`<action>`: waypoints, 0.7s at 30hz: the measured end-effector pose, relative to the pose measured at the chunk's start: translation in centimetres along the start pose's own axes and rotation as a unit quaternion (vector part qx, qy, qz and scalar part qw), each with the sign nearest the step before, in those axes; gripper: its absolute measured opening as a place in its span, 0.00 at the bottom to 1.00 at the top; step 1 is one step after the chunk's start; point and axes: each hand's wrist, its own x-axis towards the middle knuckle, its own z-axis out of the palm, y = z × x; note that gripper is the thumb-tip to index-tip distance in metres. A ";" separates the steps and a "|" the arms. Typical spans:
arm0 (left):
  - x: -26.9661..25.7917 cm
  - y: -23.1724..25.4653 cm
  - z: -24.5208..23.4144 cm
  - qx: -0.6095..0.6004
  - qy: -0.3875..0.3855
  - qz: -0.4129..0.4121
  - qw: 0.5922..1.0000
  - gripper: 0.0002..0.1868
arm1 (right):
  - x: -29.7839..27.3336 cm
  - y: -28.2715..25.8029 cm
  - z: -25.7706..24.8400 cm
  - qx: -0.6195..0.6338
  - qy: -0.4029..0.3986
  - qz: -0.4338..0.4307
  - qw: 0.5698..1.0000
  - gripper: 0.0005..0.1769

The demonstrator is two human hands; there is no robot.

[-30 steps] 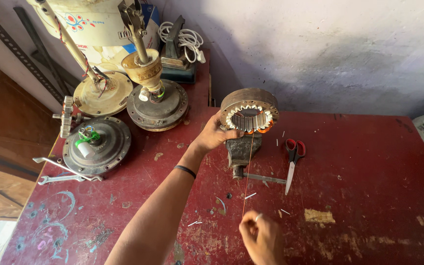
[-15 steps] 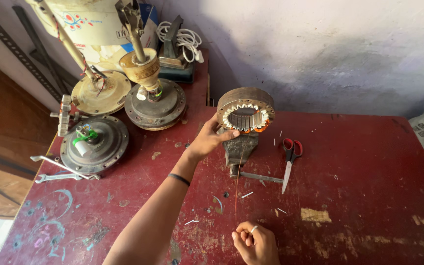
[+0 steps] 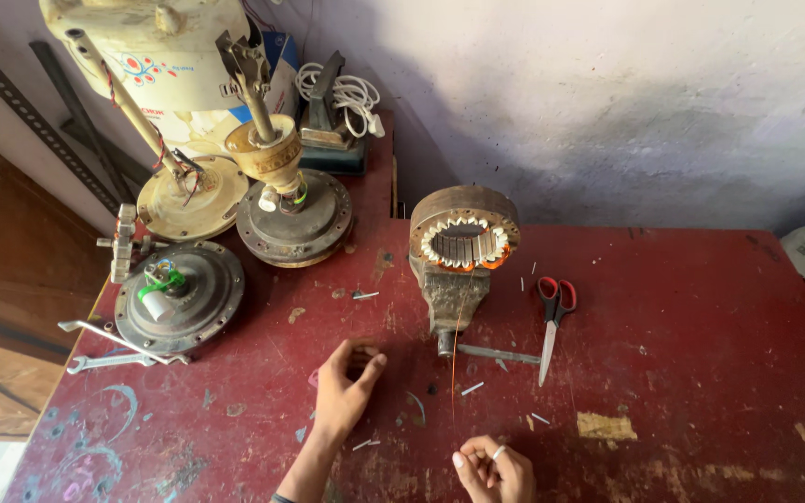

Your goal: The person winds copper wire around the slots of a motor stator held in a bench vise. They use scissors to cut the wire and tuck the ends into the slots, repeating the process across multiple slots.

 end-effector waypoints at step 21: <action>0.6 10.6 3.8 0.272 -0.084 0.437 0.853 0.19 | 3.0 -13.8 -1.9 0.180 -0.038 0.138 0.973 0.22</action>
